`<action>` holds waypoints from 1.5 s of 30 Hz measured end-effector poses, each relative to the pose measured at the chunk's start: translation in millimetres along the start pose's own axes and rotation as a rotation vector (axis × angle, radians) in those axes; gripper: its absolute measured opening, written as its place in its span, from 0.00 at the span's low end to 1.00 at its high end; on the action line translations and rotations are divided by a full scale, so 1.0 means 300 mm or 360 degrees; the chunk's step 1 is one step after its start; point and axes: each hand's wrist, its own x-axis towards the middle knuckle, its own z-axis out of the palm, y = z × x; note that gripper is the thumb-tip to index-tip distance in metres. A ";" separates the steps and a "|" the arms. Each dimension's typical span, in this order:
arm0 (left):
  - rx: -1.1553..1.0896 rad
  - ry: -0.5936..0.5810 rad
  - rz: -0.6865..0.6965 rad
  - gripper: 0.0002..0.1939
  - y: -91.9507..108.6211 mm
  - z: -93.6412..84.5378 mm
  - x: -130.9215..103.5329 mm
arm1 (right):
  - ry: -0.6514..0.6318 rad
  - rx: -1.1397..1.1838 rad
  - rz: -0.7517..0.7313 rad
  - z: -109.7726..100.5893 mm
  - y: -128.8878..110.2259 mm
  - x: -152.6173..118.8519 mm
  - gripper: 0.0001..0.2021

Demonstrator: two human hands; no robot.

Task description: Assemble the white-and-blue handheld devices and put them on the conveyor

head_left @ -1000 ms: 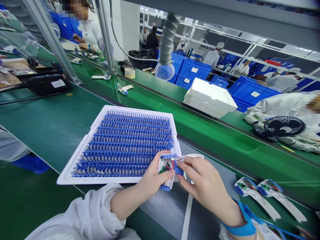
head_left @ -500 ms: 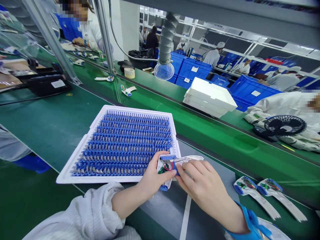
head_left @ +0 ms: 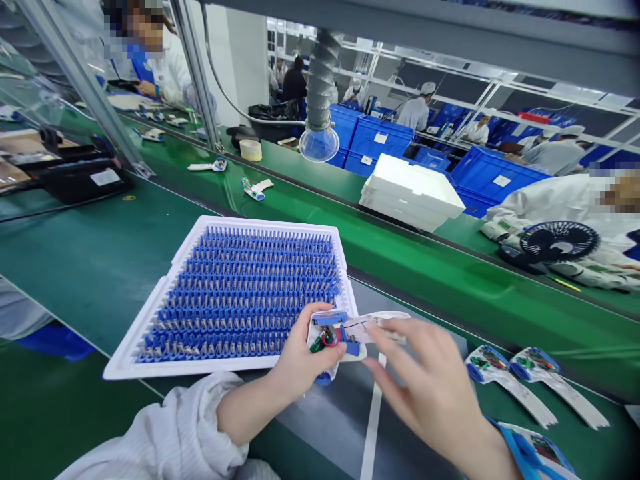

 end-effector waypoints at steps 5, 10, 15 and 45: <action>-0.0117 -0.0077 -0.0203 0.31 0.009 0.005 -0.001 | -0.0460 0.0930 0.0613 0.002 0.138 -0.005 0.15; -0.0183 -0.0175 -0.0146 0.51 0.000 0.015 0.007 | -0.0563 0.1138 0.1184 0.165 0.354 -0.056 0.22; -0.0066 -0.0202 -0.0161 0.32 0.001 -0.001 0.003 | -0.0393 0.0782 0.1590 0.241 0.557 -0.203 0.21; 0.0208 -0.0771 -0.0390 0.25 -0.015 -0.016 -0.046 | -0.1099 0.0456 0.0812 -0.007 0.231 -0.425 0.35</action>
